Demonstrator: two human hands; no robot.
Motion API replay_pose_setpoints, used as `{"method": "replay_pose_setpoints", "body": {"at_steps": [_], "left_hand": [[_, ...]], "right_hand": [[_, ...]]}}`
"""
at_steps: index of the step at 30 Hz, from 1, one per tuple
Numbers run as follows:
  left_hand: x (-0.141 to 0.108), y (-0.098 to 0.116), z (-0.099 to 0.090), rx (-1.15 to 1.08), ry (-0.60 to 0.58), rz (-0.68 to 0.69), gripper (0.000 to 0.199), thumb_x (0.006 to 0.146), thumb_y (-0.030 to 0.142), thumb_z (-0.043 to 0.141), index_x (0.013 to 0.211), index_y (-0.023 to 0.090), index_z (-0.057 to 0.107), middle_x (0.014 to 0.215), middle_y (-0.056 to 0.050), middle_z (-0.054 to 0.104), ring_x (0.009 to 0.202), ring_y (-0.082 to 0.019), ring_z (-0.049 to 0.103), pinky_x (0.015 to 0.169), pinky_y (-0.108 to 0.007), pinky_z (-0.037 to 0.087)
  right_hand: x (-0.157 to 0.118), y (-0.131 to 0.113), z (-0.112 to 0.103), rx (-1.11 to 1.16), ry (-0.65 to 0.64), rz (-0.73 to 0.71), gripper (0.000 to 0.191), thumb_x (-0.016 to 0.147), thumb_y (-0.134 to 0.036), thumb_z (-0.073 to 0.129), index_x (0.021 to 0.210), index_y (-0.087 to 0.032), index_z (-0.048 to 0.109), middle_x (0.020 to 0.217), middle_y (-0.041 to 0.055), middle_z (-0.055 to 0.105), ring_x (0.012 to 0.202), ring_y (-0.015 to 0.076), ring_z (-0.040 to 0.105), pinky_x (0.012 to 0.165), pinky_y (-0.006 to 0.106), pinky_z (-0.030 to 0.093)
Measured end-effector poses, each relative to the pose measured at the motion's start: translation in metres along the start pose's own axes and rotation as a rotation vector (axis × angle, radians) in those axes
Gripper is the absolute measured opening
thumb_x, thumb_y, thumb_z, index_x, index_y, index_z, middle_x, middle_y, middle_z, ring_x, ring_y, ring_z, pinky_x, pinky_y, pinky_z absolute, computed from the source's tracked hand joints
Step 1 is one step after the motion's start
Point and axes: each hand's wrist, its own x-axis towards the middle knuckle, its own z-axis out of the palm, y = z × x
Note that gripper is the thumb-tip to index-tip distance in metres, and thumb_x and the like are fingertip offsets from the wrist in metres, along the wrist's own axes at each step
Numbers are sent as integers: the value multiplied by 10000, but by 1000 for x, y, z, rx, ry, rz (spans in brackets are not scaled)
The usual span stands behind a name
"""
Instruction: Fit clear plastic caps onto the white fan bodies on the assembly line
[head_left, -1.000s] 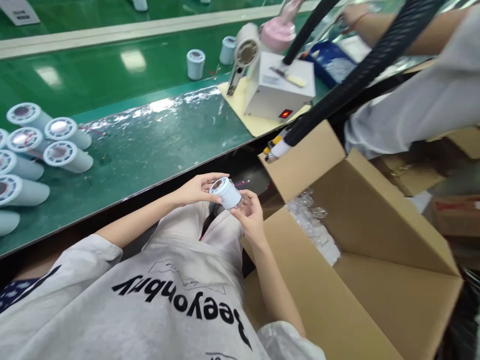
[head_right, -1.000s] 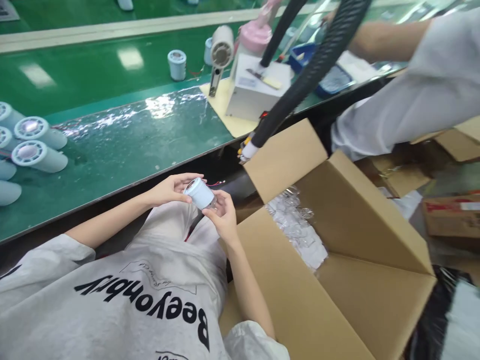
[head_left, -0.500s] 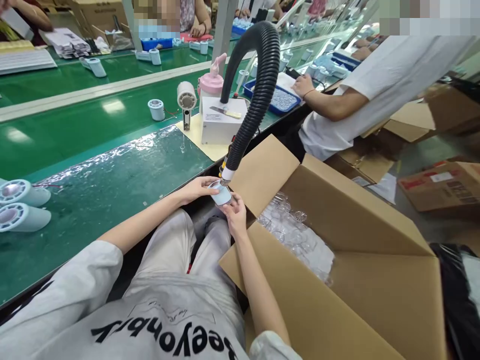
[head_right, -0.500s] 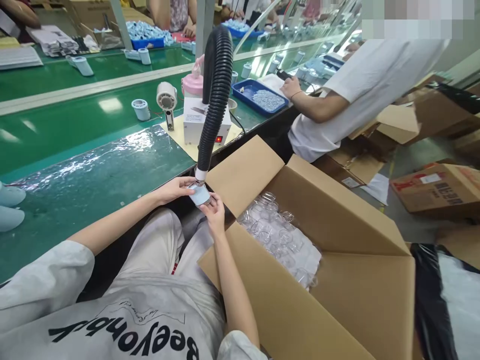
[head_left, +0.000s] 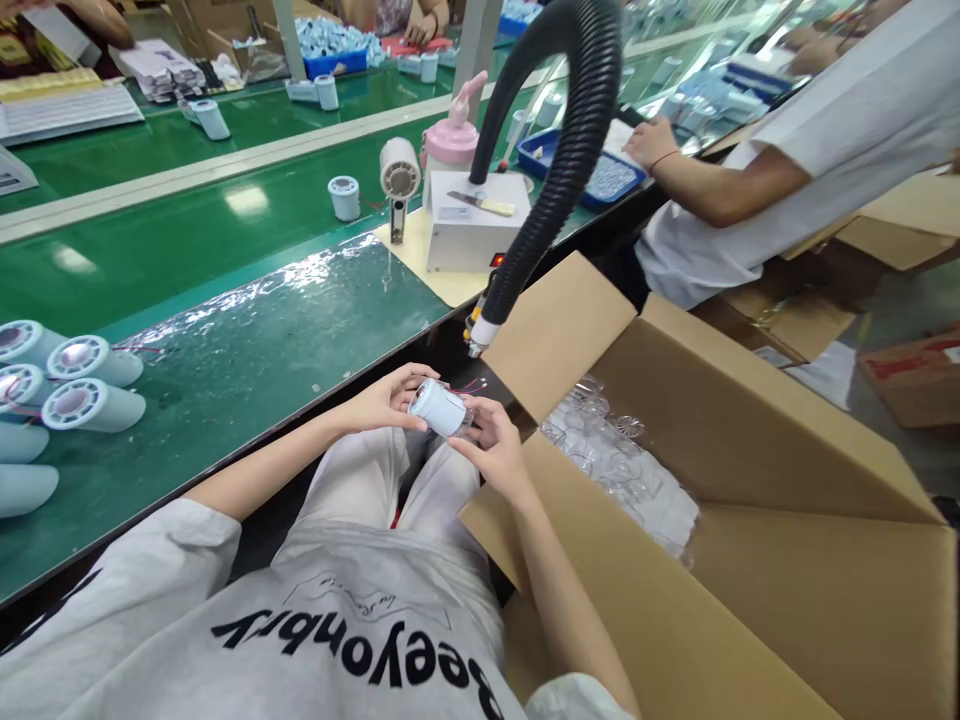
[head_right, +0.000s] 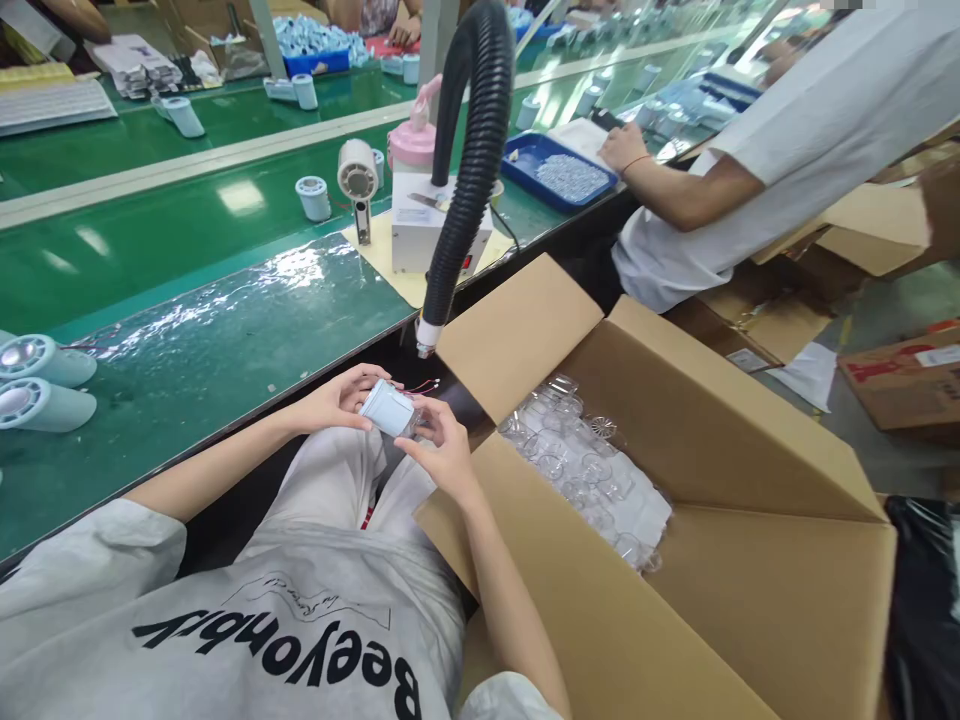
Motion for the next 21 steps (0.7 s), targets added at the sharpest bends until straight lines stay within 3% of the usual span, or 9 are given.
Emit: {"method": "replay_pose_setpoints", "body": {"at_steps": [4,8,15,21], "left_hand": [[-51,-1,8,113,-110,130,936,617,198,986,1463,292,597,1466,-151,642,1290,-285,667,1052,-393,552],[-78,7,16,208,-147,243,783,695,230,950,1418,295,653,1462,-139,654,1343,-301,640,1108,-439,535],[-100,14,21,284,-156,357,812,733,235,930,1467,365,610,1499,-115,636,1379,-290,625,1135,-434,534],[-109,21,22,315,-156,349,836,713,235,941,1470,363,611,1534,-108,613,1419,-319,590,1151,-462,524]], "right_hand": [[-32,-36,8,-336,-226,-227,403,855,-364,855,1191,-252,664,1321,111,723,1254,280,695,971,439,662],[-47,-59,18,-451,-277,-329,405,893,-370,835,1241,-268,654,1299,96,741,1201,276,732,902,402,695],[-57,-78,31,-316,-327,-117,445,866,-412,864,1239,-298,650,1183,42,763,1000,206,787,814,302,702],[-59,-84,38,-126,-340,96,459,848,-486,867,1190,-282,640,1130,54,752,971,200,764,756,284,686]]}}
